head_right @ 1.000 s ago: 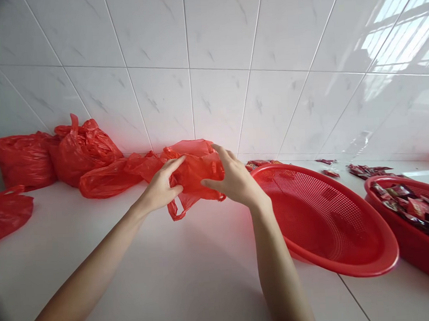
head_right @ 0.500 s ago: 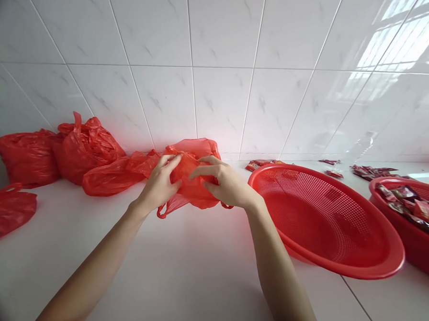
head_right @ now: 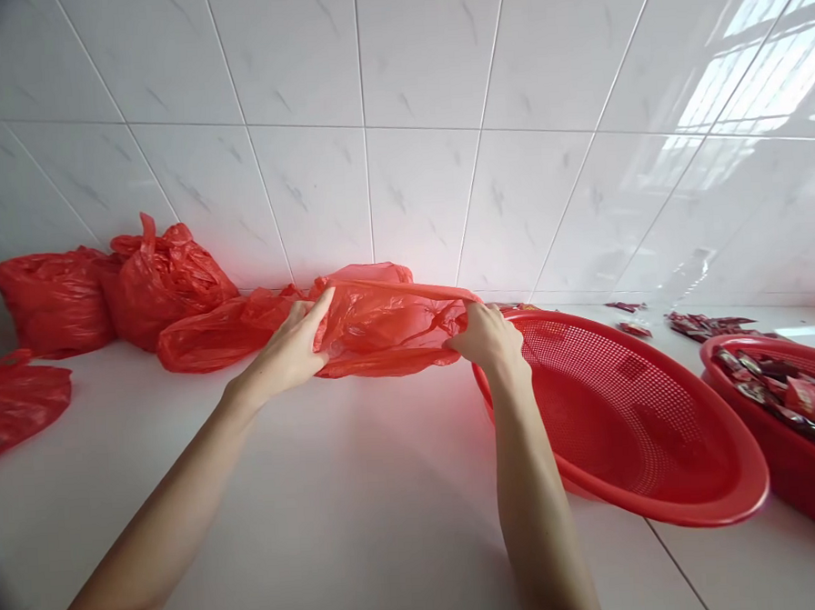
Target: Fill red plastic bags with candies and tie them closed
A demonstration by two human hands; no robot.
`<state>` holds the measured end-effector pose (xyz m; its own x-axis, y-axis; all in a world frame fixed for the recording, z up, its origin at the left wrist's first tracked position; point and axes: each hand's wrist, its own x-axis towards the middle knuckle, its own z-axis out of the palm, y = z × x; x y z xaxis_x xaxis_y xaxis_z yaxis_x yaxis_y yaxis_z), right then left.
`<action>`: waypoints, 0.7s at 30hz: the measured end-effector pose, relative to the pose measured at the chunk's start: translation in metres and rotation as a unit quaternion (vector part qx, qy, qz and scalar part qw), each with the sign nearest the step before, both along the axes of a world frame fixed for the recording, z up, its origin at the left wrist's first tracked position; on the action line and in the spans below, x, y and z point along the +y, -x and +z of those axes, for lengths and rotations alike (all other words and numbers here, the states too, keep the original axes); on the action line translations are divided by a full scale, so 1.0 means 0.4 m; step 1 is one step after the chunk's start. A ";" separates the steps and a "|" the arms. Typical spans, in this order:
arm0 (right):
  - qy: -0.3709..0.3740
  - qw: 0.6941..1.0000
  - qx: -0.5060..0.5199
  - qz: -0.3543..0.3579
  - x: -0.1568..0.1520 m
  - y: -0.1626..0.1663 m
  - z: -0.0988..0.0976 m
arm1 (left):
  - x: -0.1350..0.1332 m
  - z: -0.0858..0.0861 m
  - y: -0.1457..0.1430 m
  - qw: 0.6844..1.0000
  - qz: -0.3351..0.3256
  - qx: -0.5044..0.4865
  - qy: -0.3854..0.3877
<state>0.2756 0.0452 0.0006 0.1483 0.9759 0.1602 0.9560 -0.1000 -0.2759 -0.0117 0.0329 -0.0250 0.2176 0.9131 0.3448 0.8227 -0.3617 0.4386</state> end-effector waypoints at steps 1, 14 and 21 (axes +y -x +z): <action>0.003 1.000 0.005 -0.003 -0.003 -0.003 0.004 | 0.003 -0.003 0.001 1.000 -0.008 -0.006 -0.010; -0.078 0.965 0.204 0.144 -0.022 0.043 0.010 | -0.026 0.032 -0.053 0.986 -0.064 -0.125 -0.088; -0.156 0.980 0.106 0.064 -0.012 0.054 0.001 | 0.005 0.019 0.009 0.992 -0.022 -0.125 -0.011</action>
<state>0.2539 0.0403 0.0008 0.0907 0.8969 0.4329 0.8732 0.1373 -0.4675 -0.0151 0.0351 -0.0176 0.1626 0.8960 0.4132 0.6718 -0.4073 0.6187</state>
